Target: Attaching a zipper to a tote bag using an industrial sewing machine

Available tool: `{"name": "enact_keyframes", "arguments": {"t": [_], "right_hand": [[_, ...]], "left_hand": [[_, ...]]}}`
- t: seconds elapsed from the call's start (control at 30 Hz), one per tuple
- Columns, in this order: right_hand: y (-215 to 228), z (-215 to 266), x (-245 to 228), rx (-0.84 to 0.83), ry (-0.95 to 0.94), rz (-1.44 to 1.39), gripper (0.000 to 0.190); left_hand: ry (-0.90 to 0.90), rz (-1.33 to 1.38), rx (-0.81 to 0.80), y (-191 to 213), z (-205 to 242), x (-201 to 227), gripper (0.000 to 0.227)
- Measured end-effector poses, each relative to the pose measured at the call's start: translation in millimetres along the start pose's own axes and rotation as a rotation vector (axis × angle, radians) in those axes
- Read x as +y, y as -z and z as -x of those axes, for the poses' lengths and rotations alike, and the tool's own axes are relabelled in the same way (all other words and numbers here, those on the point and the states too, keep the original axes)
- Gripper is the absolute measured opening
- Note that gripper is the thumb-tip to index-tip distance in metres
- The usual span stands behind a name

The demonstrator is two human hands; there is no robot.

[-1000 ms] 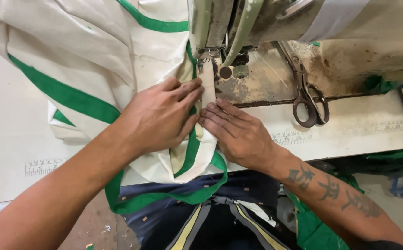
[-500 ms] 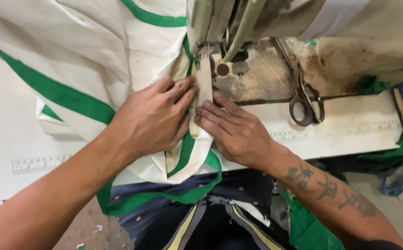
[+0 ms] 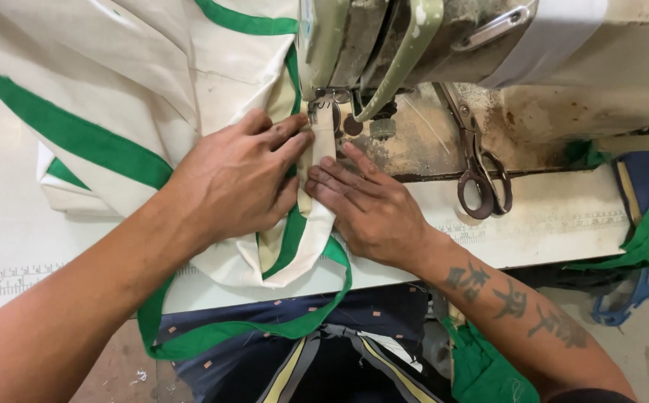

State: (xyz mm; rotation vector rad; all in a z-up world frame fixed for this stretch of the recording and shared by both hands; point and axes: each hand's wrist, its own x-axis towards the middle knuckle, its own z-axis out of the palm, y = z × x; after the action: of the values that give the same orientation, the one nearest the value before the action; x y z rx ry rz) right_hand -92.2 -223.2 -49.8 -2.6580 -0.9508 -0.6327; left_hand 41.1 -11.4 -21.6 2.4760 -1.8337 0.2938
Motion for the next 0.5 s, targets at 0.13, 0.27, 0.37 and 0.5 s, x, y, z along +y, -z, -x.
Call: {"name": "enact_keyframes", "arguments": {"t": [0.13,0.27,0.37,0.5], "right_hand": [[-3.4,2.3,2.3,0.014,-0.006,0.004,0.035],[0.1,2.7,-1.7,-0.007,0.013,0.041,0.037],[5.5,1.6,-4.9,-0.071,-0.041,-0.021,0.038],[4.9,3.4,-7.3,-0.052,-0.059,-0.04,0.033]], "left_hand": [[0.084,0.289,-0.213,12.9,-11.7,-9.8,0.061],[0.393,0.65,-0.153,32.4,-35.5,-14.8,0.031],[0.409,0.507,-0.129,12.2,-38.0,-18.9,0.039],[0.432,0.456,-0.228,22.7,-32.6,-7.2,0.062]]}}
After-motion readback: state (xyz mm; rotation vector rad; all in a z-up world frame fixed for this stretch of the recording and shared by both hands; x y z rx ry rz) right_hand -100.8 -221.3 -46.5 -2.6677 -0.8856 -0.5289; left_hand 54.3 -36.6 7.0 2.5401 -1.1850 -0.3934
